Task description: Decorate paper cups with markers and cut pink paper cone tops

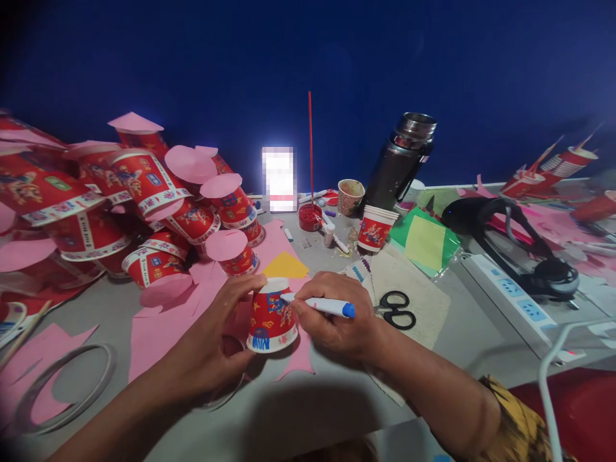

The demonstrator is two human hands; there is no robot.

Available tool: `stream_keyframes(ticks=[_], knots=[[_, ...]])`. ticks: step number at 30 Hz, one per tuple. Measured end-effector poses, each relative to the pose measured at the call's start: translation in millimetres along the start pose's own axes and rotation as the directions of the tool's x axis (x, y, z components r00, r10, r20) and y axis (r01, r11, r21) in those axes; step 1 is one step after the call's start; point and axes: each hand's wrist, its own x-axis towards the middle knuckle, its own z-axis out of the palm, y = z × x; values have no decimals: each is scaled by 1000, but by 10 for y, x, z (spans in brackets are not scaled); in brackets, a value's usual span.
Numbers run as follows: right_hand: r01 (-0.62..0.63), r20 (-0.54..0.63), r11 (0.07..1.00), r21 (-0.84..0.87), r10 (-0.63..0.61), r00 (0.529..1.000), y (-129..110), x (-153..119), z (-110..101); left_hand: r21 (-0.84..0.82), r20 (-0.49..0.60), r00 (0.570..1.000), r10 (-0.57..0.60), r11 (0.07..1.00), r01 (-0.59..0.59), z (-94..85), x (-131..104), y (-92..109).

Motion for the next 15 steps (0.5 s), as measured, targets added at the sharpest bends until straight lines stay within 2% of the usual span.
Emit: stream_keyframes(ticks=[15], knots=[[26, 29, 999, 18, -27, 999, -3, -7, 30, -4, 13, 999, 32, 999, -32, -6, 16, 35]])
